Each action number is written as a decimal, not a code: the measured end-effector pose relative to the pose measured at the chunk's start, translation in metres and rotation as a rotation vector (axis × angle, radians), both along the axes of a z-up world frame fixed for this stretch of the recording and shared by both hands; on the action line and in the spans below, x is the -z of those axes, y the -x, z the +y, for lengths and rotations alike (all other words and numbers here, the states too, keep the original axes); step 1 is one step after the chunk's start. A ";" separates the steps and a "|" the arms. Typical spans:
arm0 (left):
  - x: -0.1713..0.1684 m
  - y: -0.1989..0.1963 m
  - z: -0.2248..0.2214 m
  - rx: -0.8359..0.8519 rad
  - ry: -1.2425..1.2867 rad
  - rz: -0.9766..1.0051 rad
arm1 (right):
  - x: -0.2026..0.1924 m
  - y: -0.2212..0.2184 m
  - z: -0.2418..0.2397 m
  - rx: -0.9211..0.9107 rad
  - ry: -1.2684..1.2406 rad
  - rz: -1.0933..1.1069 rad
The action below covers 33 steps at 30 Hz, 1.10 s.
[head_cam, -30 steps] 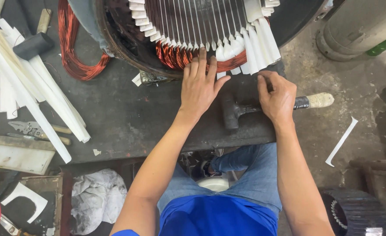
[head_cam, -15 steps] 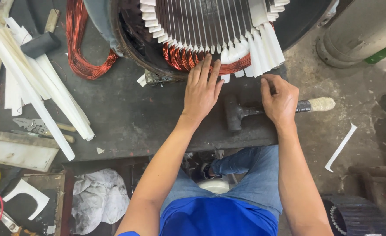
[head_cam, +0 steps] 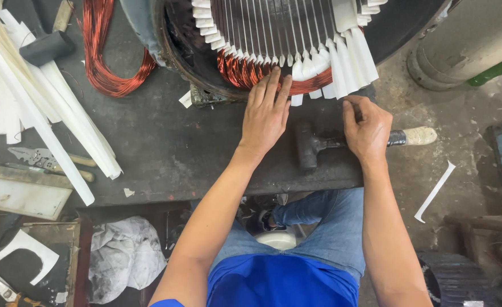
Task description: Inserting and securing white insulation strips into the slots of an electric motor stator using a mallet.
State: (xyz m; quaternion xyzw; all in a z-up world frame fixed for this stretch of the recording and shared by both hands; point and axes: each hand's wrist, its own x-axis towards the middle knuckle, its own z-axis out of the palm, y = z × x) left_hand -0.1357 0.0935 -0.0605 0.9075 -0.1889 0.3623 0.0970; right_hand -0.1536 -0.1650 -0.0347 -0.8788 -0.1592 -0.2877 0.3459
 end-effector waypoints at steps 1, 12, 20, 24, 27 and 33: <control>0.001 0.000 0.000 0.005 0.004 0.000 | 0.000 0.000 0.000 -0.002 -0.004 -0.007; -0.004 0.002 0.000 0.002 0.003 0.021 | 0.003 -0.002 -0.003 -0.014 0.005 -0.005; -0.003 0.002 -0.001 0.007 0.012 0.021 | -0.001 0.000 0.000 -0.007 0.000 -0.003; -0.001 0.001 0.000 0.004 0.007 0.013 | 0.001 0.000 -0.002 -0.008 -0.010 0.011; -0.001 0.000 0.000 0.010 0.014 0.010 | -0.003 0.001 0.001 -0.007 -0.011 0.005; 0.000 0.000 0.000 0.001 0.003 0.019 | -0.001 0.000 -0.001 -0.020 -0.002 -0.010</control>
